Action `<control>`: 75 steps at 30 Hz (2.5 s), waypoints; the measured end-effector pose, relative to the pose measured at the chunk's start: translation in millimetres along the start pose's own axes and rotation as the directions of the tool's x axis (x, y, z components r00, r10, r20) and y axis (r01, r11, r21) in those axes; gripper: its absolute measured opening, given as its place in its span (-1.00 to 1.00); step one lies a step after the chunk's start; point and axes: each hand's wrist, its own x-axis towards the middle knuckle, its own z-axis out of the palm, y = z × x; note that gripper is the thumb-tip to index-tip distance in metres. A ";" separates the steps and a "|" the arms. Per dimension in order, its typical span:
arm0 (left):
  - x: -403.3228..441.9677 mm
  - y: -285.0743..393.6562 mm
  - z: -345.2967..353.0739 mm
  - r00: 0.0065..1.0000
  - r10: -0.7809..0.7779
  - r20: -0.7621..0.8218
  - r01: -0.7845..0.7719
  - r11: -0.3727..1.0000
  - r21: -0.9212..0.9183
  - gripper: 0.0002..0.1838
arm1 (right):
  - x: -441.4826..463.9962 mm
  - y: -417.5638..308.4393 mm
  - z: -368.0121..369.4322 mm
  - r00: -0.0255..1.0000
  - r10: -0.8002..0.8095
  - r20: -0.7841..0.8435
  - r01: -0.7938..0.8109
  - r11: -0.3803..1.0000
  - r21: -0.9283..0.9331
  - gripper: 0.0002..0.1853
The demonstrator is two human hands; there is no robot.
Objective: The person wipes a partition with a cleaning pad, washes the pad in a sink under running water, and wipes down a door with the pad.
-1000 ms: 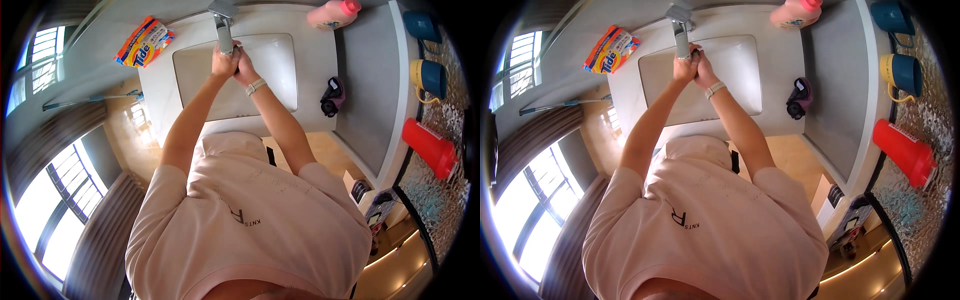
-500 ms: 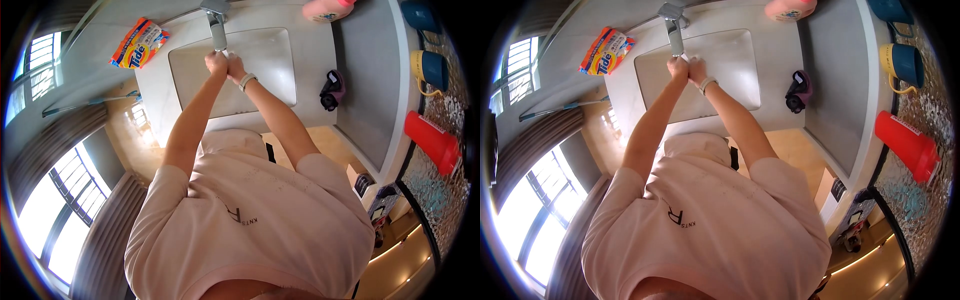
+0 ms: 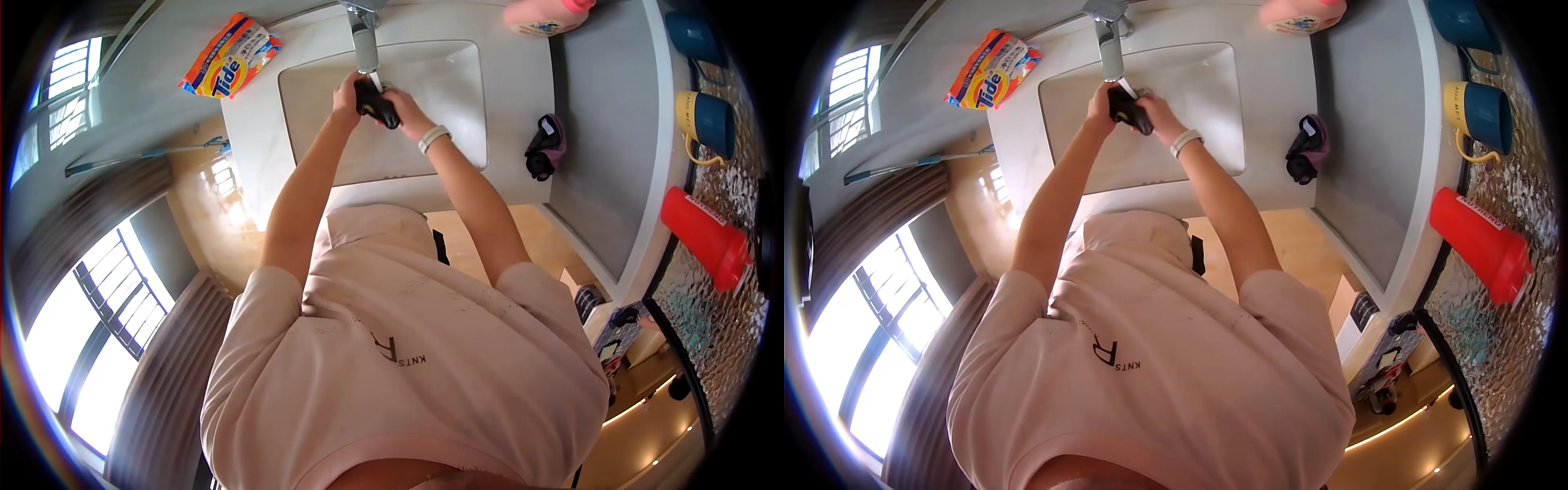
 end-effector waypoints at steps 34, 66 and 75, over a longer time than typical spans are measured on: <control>-125.0 26.2 4.4 0.868 0.376 0.324 -0.484 0.786 0.385 -0.73 | -58.2 -9.2 19.2 0.649 -0.731 0.212 0.676 0.426 -0.602 -0.20; -140.0 14.3 -45.1 0.855 -0.003 0.518 0.027 0.999 -0.039 -0.49 | -102.9 0.0 63.8 0.961 -0.147 0.234 0.200 0.955 -0.220 -0.65; -121.5 42.8 -71.4 0.620 -0.113 0.777 -0.425 0.784 0.453 -0.50 | -112.2 4.0 63.2 0.991 -0.031 0.128 0.010 0.987 0.163 -0.64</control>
